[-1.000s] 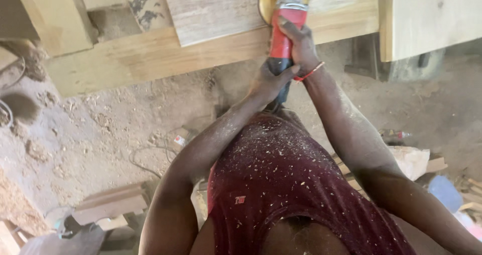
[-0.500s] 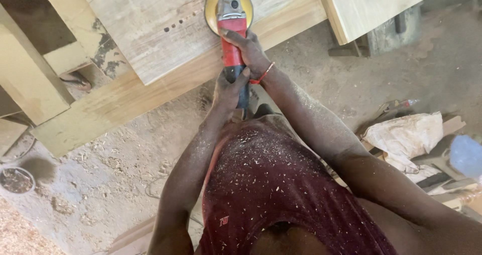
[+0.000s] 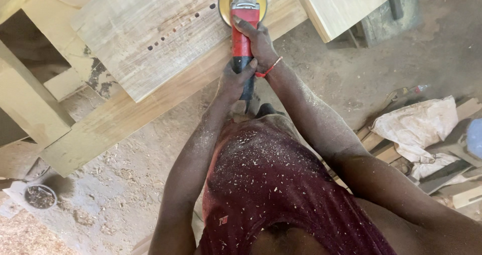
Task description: The person sands the surface and edges of a wooden board using a power sander and wipes the dust away with their hand.
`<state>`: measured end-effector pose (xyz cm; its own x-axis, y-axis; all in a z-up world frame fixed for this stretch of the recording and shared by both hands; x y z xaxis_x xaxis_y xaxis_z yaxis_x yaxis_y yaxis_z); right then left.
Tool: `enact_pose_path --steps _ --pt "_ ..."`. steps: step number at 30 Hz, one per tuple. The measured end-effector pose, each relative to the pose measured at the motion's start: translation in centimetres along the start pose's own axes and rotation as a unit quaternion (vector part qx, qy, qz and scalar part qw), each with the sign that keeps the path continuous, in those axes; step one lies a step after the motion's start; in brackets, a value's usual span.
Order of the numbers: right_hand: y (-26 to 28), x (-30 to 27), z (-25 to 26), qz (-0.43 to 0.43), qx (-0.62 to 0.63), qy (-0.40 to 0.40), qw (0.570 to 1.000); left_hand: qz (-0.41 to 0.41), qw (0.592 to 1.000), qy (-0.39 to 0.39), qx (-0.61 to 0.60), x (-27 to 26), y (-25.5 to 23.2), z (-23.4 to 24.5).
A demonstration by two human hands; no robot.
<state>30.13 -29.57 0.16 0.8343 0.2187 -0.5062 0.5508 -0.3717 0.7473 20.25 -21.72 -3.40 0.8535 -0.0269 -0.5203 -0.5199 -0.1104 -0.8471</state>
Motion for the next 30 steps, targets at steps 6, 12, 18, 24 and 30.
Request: enact_pose_path --steps 6,12,18,24,30 --pt "-0.7 0.2 -0.4 -0.018 -0.016 -0.017 1.000 -0.004 1.000 -0.007 0.001 -0.7 0.0 0.9" --pt "1.1 0.7 1.1 0.022 0.008 0.006 1.000 0.000 1.000 0.014 0.018 1.2 0.0 -1.0" --pt "0.3 1.2 0.0 0.012 -0.020 0.004 1.000 -0.012 1.000 -0.004 0.003 1.1 0.0 0.3" --pt "-1.8 1.0 -0.7 -0.012 -0.007 0.027 1.000 -0.008 1.000 -0.027 -0.014 -0.7 0.4 1.5" --pt "0.2 1.8 1.1 0.016 -0.001 0.048 0.999 0.022 1.000 -0.017 0.002 0.8 -0.3 -1.0"
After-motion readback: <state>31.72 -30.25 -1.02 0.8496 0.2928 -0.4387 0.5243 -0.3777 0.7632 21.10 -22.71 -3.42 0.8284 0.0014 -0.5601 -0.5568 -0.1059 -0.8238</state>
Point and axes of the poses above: each hand's wrist, its own x-axis towards the middle knuckle, its own z-axis out of the back of the hand, y = z × x, the point moved 7 cm from there along x, towards the middle knuckle, and after that the axes turned 8 degrees about x, right-handed, at the moved point
